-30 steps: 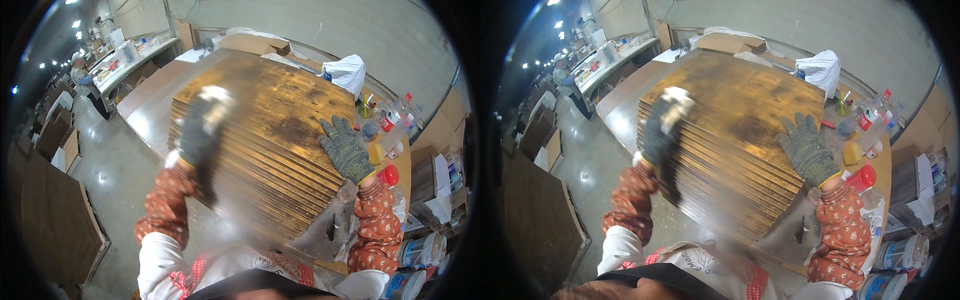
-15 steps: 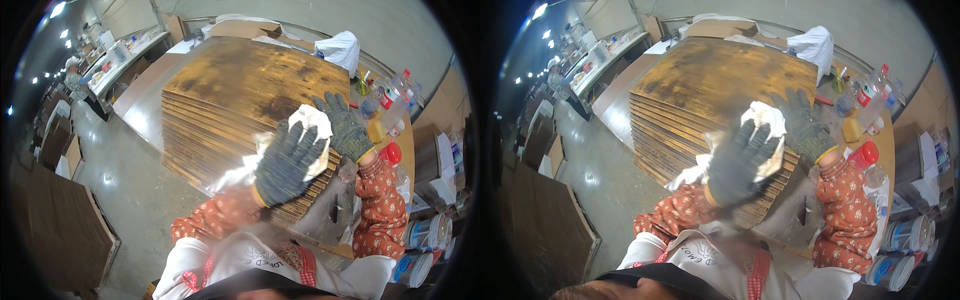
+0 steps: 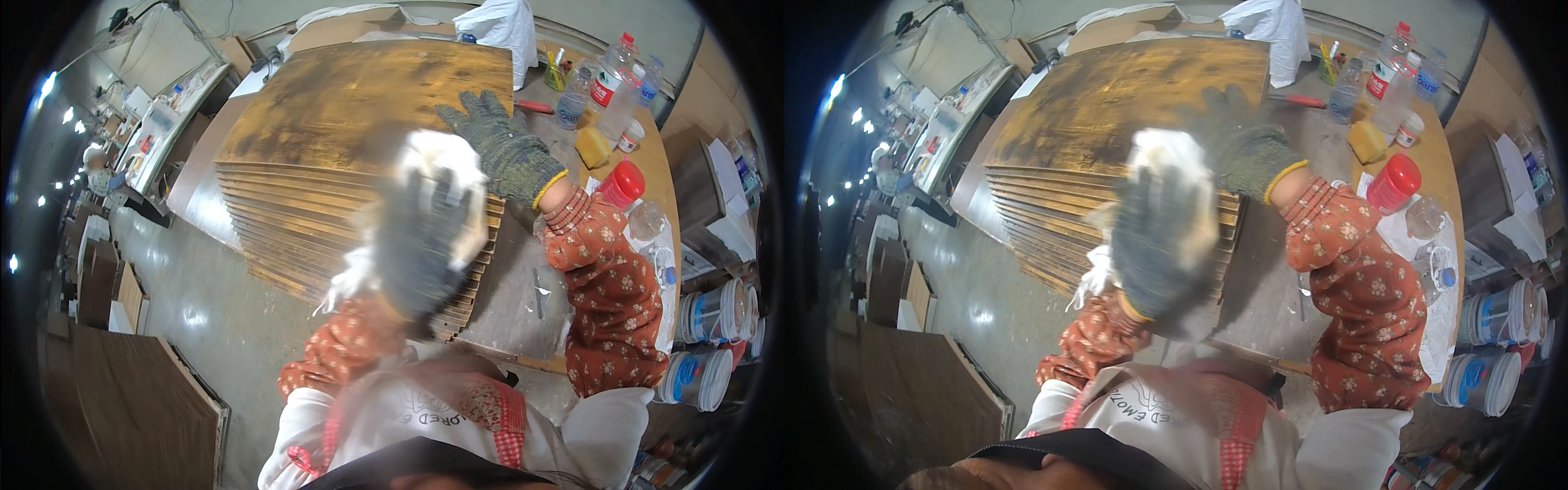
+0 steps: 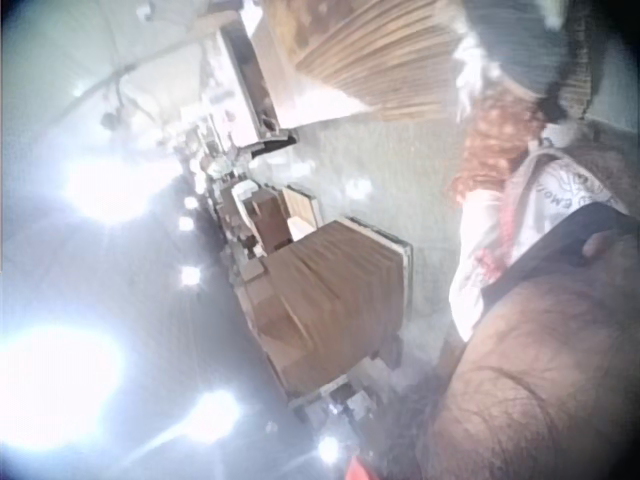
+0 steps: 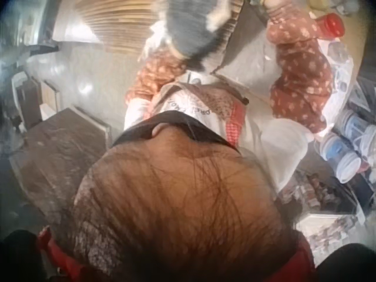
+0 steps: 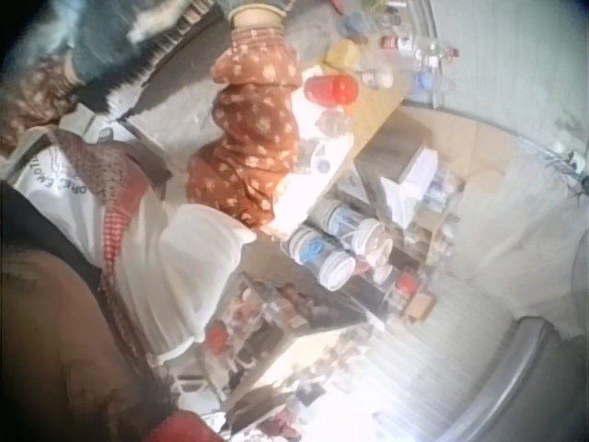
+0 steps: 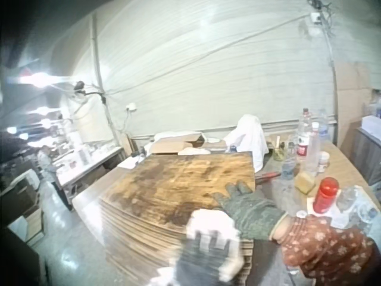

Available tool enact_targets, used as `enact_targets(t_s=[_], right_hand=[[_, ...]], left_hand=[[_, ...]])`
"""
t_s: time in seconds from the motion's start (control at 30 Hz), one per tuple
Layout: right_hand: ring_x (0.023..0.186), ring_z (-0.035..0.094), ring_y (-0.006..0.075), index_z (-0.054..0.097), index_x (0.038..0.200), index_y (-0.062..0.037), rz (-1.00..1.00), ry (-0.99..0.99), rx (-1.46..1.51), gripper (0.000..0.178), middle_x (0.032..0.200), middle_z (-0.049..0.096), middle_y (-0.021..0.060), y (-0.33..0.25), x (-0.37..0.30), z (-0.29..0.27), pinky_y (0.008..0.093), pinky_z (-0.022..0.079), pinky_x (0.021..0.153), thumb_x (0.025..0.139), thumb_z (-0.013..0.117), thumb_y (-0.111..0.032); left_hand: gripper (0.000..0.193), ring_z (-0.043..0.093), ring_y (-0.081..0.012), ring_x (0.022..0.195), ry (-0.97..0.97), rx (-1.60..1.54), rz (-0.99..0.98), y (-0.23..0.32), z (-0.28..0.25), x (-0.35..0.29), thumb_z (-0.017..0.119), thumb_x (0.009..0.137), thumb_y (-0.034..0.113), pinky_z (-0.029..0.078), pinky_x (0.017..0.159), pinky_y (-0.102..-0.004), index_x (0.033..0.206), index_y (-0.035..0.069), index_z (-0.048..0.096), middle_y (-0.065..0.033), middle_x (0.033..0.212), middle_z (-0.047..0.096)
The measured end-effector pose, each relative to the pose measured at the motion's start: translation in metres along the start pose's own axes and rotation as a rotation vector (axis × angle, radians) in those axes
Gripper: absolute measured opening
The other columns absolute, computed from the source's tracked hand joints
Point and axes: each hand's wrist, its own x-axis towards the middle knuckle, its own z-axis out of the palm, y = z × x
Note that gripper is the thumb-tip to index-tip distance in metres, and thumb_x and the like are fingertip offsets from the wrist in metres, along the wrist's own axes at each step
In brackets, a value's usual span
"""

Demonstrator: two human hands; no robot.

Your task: The person scrubs a large, curved wooden object with a brush and then wipes it with a white cloth. The object is held on a workbench in a workshop.

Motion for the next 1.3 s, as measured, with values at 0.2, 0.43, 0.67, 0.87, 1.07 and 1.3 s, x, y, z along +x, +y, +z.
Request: enact_targets(t_s=[0.2,0.43,0.67,0.87,1.07,1.3], right_hand=[[0.146,0.032,0.0466,0.05,0.146,-0.0121,-0.092,-0.055,-0.092,0.048,0.158,0.037,0.0193,-0.004,0.004,-0.012,0.0552,0.03,0.12,0.099,0.054,-0.019],[0.142,0.039,0.0456,0.052,0.142,-0.0088,-0.169,0.168,-0.221,0.039,0.155,0.043,0.0172,0.013,-0.003,0.015,0.0521,0.033,0.118,0.106,0.047,-0.023],[0.137,0.042,0.0465,0.062,0.123,-0.0061,-0.228,0.234,-0.093,0.031,0.148,0.049,0.0186,0.029,0.0,0.022,0.0565,0.032,0.116,0.095,0.054,-0.016],[0.143,0.034,0.0485,0.052,0.143,-0.0068,0.004,0.14,0.09,0.042,0.152,0.044,0.0245,0.02,-0.003,0.019,0.0527,0.029,0.118,0.104,0.05,-0.023],[0.146,0.033,0.0429,0.046,0.151,-0.0084,0.12,0.045,0.091,0.049,0.155,0.038,0.0276,0.022,0.001,0.017,0.0485,0.027,0.12,0.105,0.051,-0.026],[0.146,0.034,0.0415,0.047,0.149,-0.0074,0.091,0.051,0.138,0.047,0.155,0.04,0.0253,0.026,-0.003,0.016,0.0483,0.027,0.12,0.105,0.05,-0.023]], left_hand=[[0.062,0.032,-0.0327,0.149,-0.016,-0.264,-0.057,-0.074,-0.002,-0.033,0.068,0.089,0.015,0.03,0.122,-0.0479,0.147,0.015,0.048,-0.012,0.161,0.035],[0.045,0.056,-0.0355,0.128,0.058,-0.177,-0.601,-0.263,-0.001,-0.07,0.063,0.098,0.022,0.039,0.112,-0.0402,0.137,0.001,0.058,-0.0222,0.134,0.062],[0.054,0.057,-0.0431,0.124,0.116,0.038,-0.68,-0.265,0.005,-0.076,0.063,0.094,0.023,0.044,0.108,-0.0462,0.142,-0.001,0.052,-0.0269,0.135,0.058],[0.039,0.058,-0.0316,0.116,-0.003,-0.16,-0.326,-0.149,-0.027,-0.05,0.069,0.086,0.026,0.051,0.097,-0.0443,0.12,0.007,0.064,-0.0143,0.118,0.062],[0.047,0.057,-0.0304,0.121,0.129,-0.02,-0.338,-0.249,-0.015,-0.08,0.06,0.093,0.022,0.047,0.104,-0.0423,0.14,0.015,0.056,-0.0104,0.133,0.06],[0.046,0.059,-0.0366,0.119,0.01,-0.113,-0.861,-0.304,-0.005,-0.084,0.065,0.095,0.038,0.045,0.103,-0.0451,0.13,0.008,0.065,-0.0174,0.129,0.065]])
